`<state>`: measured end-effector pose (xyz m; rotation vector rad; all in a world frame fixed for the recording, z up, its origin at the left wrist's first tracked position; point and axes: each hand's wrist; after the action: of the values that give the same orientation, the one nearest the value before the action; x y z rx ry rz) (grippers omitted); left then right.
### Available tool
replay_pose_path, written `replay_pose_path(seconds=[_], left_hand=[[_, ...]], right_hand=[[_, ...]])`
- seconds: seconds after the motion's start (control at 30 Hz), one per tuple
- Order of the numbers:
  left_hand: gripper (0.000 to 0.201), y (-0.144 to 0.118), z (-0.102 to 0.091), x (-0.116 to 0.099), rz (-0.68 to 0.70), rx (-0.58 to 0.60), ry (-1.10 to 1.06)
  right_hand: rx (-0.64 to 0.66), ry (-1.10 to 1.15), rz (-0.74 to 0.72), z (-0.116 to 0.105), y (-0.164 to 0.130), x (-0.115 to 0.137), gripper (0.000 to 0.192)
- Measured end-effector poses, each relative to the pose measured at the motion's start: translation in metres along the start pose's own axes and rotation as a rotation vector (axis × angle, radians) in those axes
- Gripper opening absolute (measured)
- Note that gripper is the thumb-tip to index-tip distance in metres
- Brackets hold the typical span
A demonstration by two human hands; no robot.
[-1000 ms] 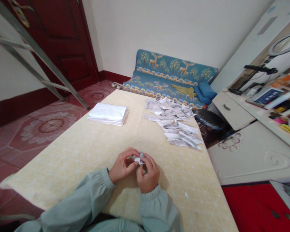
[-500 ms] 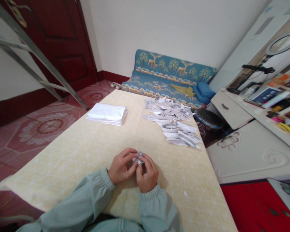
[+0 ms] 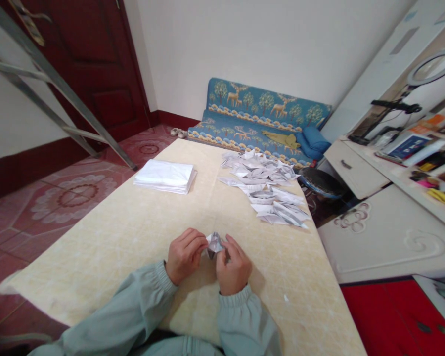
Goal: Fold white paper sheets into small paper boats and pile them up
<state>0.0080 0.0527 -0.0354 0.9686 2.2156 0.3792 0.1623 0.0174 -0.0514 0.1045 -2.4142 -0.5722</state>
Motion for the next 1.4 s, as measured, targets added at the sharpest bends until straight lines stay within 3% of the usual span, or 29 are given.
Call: replay_pose_path(seconds=[0.13, 0.3, 0.43, 0.57, 0.73, 0.87, 1.03, 1.2, 1.27, 1.4], left_hand=[[0.010, 0.001, -0.002, 0.006, -0.109, -0.058, -0.139], [0.015, 0.004, 0.000, 0.010, -0.250, -0.074, -0.309], [0.015, 0.004, 0.002, 0.010, -0.207, -0.035, -0.372], [0.016, 0.003, 0.005, 0.011, -0.123, 0.055, -0.409], [0.016, 0.005, 0.005, 0.020, -0.252, 0.020, -0.316], [0.015, 0.006, 0.004, 0.021, -0.231, 0.098, -0.294], [0.039, 0.003, 0.002, 0.014, -0.038, 0.191, -0.282], [0.022, 0.002, -0.005, 0.008, -0.013, 0.324, -0.155], [0.013, 0.004, -0.009, 0.009, -0.024, 0.349, -0.120], [0.042, 0.006, -0.012, 0.020, 0.031, 0.400, -0.118]], right_hand=[[-0.009, 0.034, 0.104, -0.009, 0.004, -0.007, 0.022], [0.121, -0.015, 0.222, -0.014, 0.006, -0.002, 0.018], [0.261, -0.174, 0.305, -0.018, 0.016, 0.007, 0.019], [0.442, -0.238, 0.244, -0.020, 0.028, 0.011, 0.020], [0.628, -0.110, 0.369, -0.022, 0.031, -0.001, 0.015], [0.634, -0.177, 0.399, -0.025, 0.029, -0.002, 0.015], [0.596, -0.241, 0.353, -0.026, 0.027, 0.006, 0.015], [0.560, -0.144, 0.138, -0.028, 0.023, 0.005, 0.023], [0.580, -0.105, 0.121, -0.032, 0.020, 0.003, 0.027], [0.624, -0.092, 0.171, -0.042, 0.017, 0.000, 0.023]])
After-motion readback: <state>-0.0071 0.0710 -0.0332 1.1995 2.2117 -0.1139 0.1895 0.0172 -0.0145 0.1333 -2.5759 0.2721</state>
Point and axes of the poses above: each hand's wrist, its own y-axis towards the middle knuckle, its own z-axis out of the palm, x = y × z, and after that the axes turned 15 degrees about x, right-handed
